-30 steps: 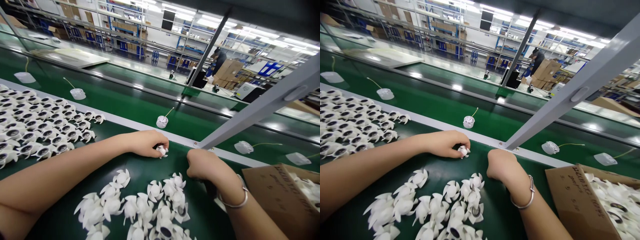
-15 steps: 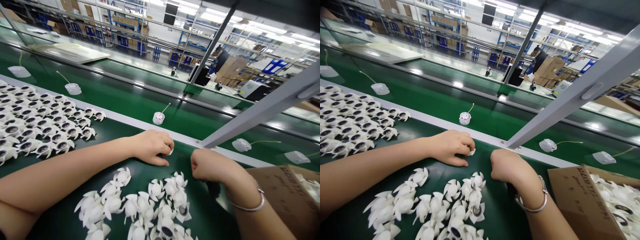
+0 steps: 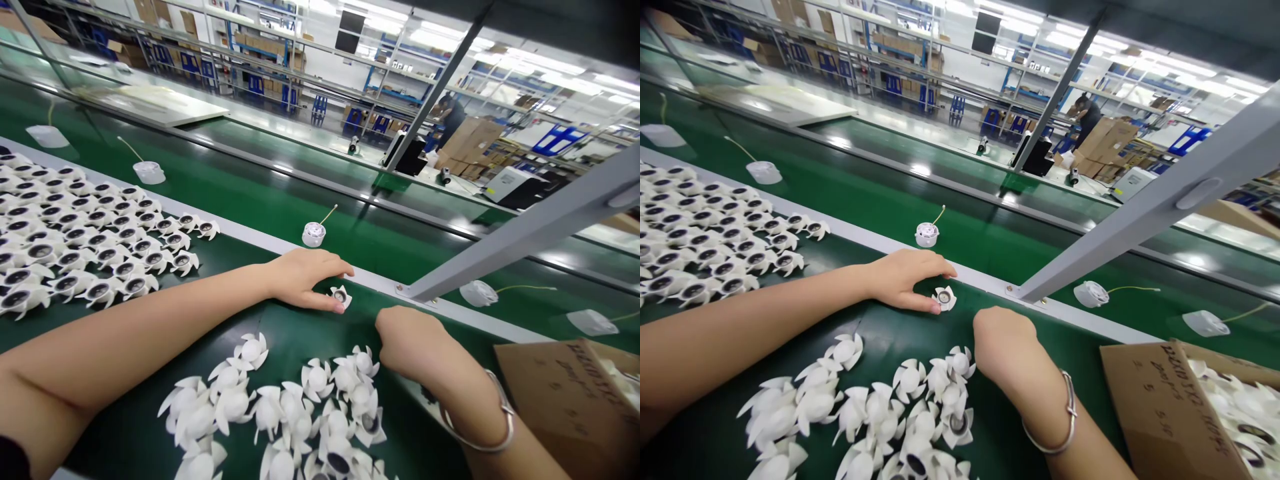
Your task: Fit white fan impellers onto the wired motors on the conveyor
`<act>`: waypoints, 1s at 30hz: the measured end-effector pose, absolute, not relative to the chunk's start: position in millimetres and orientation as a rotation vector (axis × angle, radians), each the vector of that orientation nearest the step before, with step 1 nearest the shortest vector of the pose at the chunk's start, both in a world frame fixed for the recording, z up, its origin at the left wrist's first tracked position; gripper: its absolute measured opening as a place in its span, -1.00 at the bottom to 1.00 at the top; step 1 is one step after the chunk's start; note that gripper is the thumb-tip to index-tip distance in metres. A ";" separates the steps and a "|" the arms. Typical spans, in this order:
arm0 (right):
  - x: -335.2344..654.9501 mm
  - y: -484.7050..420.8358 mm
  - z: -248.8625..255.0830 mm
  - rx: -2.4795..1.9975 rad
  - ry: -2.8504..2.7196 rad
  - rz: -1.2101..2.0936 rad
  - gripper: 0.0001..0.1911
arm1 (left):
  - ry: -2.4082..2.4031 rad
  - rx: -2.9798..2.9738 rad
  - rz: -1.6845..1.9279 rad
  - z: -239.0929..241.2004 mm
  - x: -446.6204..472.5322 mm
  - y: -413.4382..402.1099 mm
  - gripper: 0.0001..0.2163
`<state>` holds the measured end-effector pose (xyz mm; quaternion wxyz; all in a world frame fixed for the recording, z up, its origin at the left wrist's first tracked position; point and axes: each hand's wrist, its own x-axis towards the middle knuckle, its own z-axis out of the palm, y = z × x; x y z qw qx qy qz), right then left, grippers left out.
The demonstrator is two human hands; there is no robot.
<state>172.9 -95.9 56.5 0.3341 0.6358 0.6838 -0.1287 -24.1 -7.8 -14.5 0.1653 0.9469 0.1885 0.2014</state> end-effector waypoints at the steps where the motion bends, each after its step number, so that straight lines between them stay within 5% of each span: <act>1: 173.5 -95.5 54.7 1.662 1.788 -0.337 -0.76 | 0.541 2.697 0.567 -14.8 -24.1 -8.0 -0.47; 10: 188.2 -79.1 46.4 1.810 1.968 -0.285 -0.86 | 0.494 2.598 0.542 -19.6 -21.6 -9.4 -0.57; 18: 192.3 -69.6 39.0 1.632 2.598 -0.756 -0.79 | 0.628 2.444 0.468 -18.4 -14.8 -11.7 -0.63; 30: 175.9 -73.0 28.4 1.605 2.475 -0.351 -0.76 | 0.640 2.320 0.449 -21.5 -14.2 -8.7 -0.63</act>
